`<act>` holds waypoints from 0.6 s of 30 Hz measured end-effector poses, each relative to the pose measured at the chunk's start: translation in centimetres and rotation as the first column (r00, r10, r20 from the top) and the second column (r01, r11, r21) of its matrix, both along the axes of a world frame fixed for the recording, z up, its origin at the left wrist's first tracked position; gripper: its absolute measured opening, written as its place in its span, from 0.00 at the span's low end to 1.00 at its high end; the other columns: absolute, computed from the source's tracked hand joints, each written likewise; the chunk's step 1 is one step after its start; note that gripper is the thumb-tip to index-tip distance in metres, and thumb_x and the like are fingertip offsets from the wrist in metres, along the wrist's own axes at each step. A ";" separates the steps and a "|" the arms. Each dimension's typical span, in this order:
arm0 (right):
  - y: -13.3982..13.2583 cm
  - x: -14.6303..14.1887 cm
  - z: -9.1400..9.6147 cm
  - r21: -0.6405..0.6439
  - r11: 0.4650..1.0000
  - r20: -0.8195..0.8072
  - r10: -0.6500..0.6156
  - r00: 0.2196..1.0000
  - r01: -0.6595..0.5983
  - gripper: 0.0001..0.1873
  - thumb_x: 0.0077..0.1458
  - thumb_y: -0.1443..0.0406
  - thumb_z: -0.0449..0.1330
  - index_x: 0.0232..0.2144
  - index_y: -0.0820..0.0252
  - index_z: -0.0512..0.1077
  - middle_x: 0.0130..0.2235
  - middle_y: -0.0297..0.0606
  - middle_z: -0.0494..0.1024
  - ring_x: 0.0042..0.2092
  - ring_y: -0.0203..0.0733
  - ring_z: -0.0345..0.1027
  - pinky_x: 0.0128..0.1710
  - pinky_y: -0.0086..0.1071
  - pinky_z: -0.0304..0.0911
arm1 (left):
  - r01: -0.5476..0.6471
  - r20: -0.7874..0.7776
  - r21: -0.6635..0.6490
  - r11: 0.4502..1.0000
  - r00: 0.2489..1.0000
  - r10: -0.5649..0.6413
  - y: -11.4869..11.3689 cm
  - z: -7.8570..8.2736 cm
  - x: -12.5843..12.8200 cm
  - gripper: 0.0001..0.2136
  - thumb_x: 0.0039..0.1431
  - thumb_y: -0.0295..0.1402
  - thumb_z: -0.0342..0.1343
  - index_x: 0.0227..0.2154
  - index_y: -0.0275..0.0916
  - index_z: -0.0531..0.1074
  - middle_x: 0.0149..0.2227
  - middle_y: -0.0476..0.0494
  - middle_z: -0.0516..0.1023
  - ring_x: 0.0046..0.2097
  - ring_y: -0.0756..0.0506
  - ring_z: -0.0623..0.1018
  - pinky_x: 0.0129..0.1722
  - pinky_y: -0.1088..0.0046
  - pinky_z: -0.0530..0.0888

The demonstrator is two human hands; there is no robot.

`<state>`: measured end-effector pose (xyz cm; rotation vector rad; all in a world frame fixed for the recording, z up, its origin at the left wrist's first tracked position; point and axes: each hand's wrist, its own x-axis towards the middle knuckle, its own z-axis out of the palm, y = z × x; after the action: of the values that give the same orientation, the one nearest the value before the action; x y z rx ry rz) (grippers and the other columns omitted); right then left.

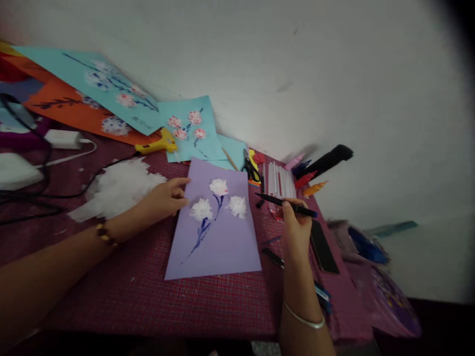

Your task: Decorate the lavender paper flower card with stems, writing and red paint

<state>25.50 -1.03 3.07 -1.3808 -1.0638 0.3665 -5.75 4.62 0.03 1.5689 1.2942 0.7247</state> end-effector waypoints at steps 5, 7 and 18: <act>0.8 4.6 0.2 -0.025 0.976 0.127 -0.210 0.969 0.215 0.14 0.47 0.57 0.59 0.31 0.62 0.70 0.29 0.36 0.74 0.30 0.40 0.69 0.35 0.36 0.66 | -0.031 0.109 -0.264 0.964 0.992 0.062 0.7 0.5 -0.5 0.26 0.50 0.41 0.55 0.52 0.35 0.64 0.16 0.54 0.66 0.17 0.51 0.61 0.16 0.76 0.54; 0.8 5.9 0.0 -0.023 0.959 0.166 -0.274 0.947 0.281 0.14 0.47 0.56 0.59 0.30 0.63 0.71 0.30 0.40 0.76 0.33 0.44 0.71 0.38 0.39 0.67 | 0.005 0.083 -0.266 0.964 0.996 0.018 0.8 0.4 -0.4 0.17 0.50 0.42 0.55 0.41 0.37 0.68 0.16 0.53 0.66 0.17 0.52 0.61 0.16 0.77 0.54; 0.4 9.4 -1.1 -0.134 0.801 0.451 -0.476 0.755 0.584 0.15 0.45 0.57 0.56 0.26 0.64 0.74 0.29 0.53 0.80 0.38 0.61 0.75 0.38 0.44 0.66 | 0.113 -0.166 0.065 0.992 0.981 -0.101 0.7 -1.1 -0.4 0.10 0.47 0.42 0.52 0.21 0.41 0.62 0.18 0.54 0.66 0.22 0.50 0.69 0.21 0.75 0.64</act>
<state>34.94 -0.63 2.01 -1.9943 -0.8979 -0.2237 -6.13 5.28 -1.04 1.7735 1.3011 0.5927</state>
